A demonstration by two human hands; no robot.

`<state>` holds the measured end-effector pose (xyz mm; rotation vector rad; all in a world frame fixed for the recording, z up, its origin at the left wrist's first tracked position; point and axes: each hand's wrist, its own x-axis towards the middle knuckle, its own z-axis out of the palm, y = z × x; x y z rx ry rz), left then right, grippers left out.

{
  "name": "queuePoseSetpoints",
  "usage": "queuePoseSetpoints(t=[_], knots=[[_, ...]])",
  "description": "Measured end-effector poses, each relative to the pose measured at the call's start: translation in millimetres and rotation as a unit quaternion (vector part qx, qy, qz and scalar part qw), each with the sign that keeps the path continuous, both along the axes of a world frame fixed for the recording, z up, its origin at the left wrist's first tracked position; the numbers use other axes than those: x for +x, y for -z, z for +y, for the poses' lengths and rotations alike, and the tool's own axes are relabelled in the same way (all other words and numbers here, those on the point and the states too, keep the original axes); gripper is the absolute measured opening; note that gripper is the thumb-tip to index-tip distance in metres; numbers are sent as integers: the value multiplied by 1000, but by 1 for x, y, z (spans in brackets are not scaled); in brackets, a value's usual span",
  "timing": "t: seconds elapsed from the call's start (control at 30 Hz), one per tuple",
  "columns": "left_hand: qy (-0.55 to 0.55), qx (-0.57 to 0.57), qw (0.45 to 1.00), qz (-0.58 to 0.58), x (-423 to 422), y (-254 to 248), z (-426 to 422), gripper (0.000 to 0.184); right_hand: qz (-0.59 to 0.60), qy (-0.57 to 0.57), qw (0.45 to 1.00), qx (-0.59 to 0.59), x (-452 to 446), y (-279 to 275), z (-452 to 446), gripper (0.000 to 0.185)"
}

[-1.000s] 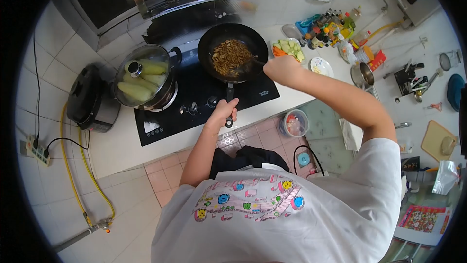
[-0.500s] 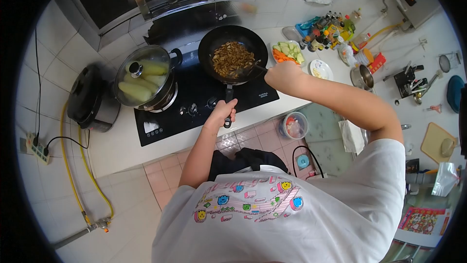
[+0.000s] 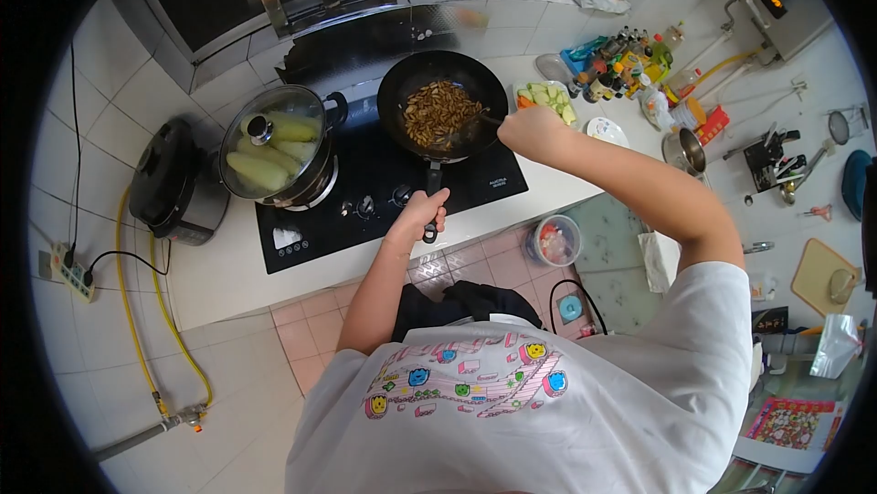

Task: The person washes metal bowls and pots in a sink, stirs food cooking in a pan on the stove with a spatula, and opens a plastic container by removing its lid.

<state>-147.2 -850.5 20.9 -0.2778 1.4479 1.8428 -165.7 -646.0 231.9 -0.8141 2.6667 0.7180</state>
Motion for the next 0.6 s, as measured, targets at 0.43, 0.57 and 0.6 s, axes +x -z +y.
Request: queuePoseSetpoints(t=[0.43,0.57,0.6], knots=[[10,3,1000,-13,-2,-6,-6,29,-24,17,995,-96,23,-10,23,11],[26,-32,999,3,-2,-9,-5,30,-14,35,991,-131,25,5,16,11],[24,-29,999,8,-2,-9,-5,30,-12,35,990,-136,24,9,13,10]])
